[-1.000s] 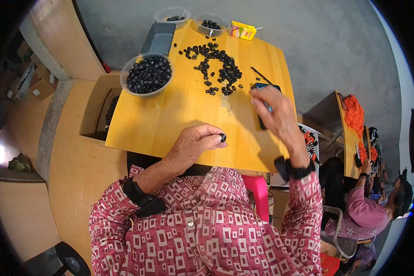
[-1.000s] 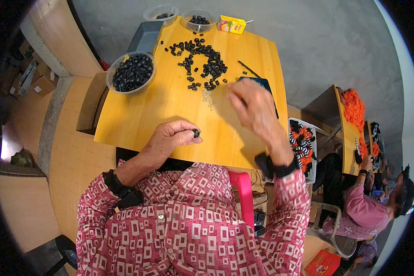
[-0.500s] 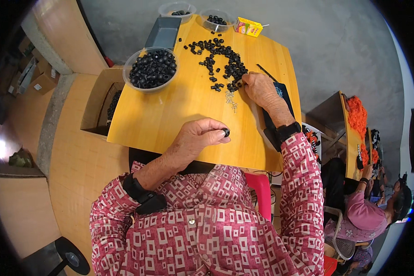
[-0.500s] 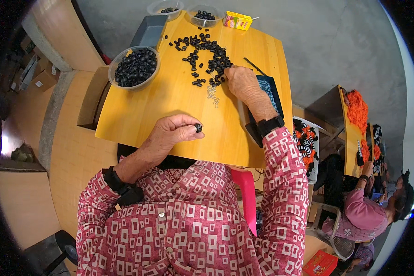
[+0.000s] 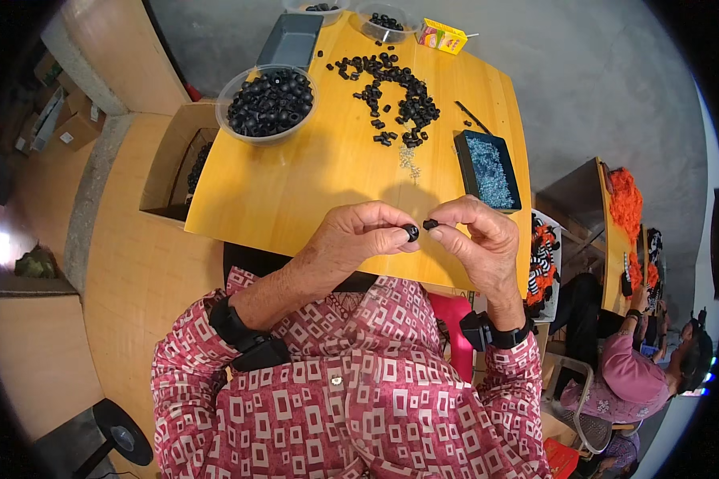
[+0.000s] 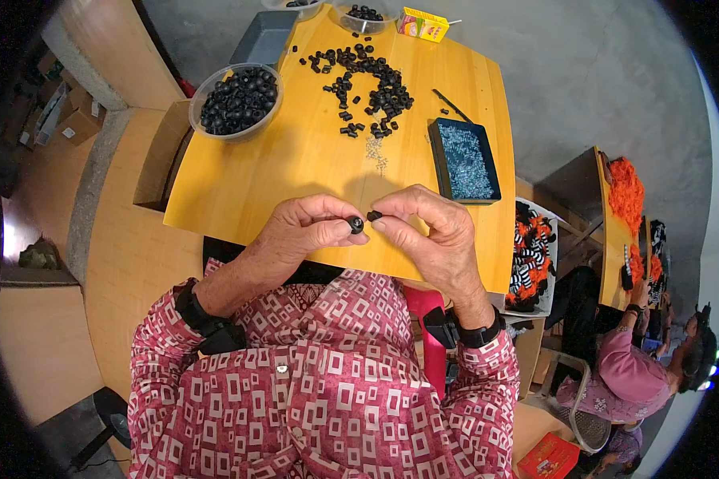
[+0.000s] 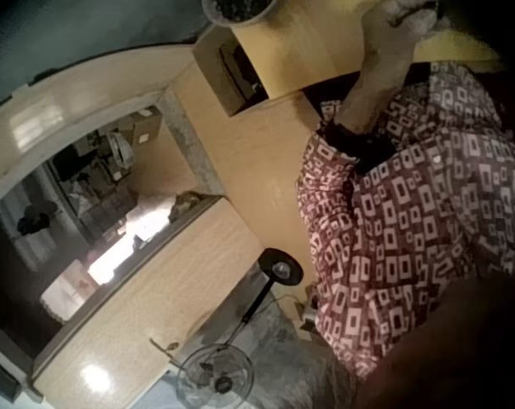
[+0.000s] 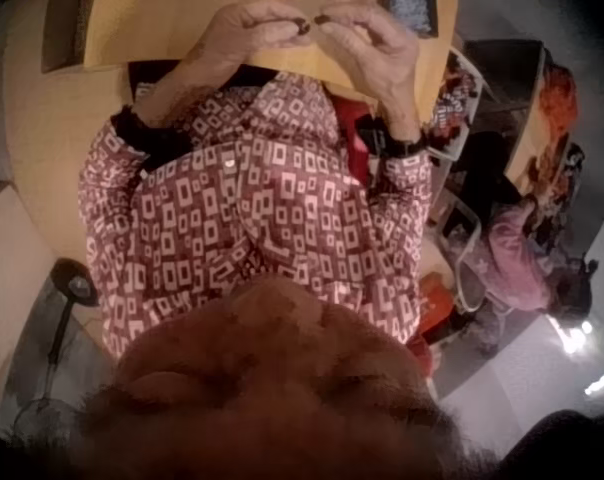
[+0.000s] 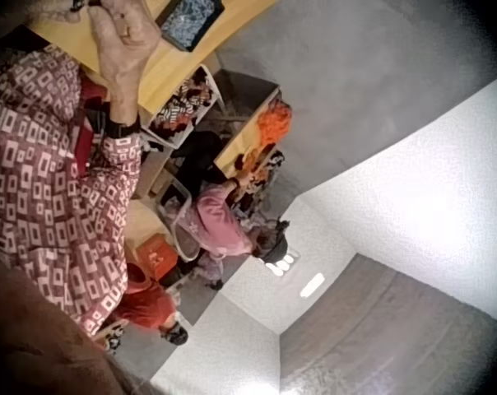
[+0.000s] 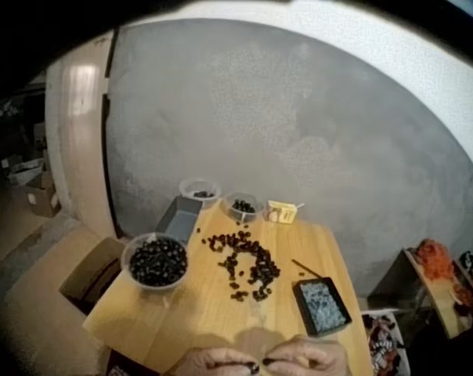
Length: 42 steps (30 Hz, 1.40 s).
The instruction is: The person assembles small black plastic parts by fitting them together by hand, then sorts and picks up small pins and components from the table.
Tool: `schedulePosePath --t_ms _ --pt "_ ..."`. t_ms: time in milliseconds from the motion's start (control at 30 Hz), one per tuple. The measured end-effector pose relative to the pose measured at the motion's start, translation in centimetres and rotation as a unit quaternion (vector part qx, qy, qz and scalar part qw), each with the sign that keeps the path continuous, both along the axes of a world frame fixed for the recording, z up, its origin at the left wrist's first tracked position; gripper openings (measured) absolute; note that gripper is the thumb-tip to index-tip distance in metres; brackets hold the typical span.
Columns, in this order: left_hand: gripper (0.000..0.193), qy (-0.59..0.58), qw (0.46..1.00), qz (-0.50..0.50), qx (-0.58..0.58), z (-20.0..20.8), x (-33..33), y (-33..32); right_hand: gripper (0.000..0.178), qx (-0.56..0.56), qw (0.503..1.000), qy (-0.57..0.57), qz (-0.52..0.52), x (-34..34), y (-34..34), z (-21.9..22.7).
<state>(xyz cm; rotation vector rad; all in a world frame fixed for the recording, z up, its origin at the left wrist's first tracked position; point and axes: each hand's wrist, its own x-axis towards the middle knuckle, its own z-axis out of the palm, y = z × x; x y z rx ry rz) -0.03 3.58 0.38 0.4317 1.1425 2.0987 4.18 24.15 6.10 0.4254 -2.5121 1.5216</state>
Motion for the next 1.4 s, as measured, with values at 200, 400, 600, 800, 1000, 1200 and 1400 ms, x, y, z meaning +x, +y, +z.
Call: schedulePosePath --t_ms 200,400,600,800,1000,1200,1400 --pt "0.027 0.005 1.0 0.003 -0.014 0.1 0.1 0.0 0.012 -0.028 0.999 -0.015 0.005 0.5 0.0 -0.2" --pt "0.026 0.004 0.999 -0.011 -0.031 0.4 0.3 0.0 0.014 -0.043 0.999 0.004 0.004 0.9 0.1 -0.9" --pt "0.025 0.0 1.0 0.015 -0.006 -0.1 0.3 0.2 0.015 0.005 0.999 0.033 -0.004 1.2 -0.8 -1.2" --pt "0.021 -0.011 1.0 0.022 -0.016 -0.6 0.2 0.3 0.015 0.022 0.999 0.022 -0.03 1.4 -1.3 -1.5" --pt "0.021 0.004 0.999 0.019 -0.035 -0.5 0.2 0.2 0.015 -0.007 1.0 0.016 -0.023 1.4 -1.1 -1.9" --pt "0.021 0.031 0.998 0.02 -0.059 -0.2 0.2 0.2 0.016 -0.071 0.991 -0.085 -0.073 2.1 -1.2 -1.6" --pt "0.021 0.036 0.997 0.005 -0.072 -0.1 0.2 0.2 0.015 -0.083 0.985 -0.131 -0.071 2.3 -1.2 -1.1"
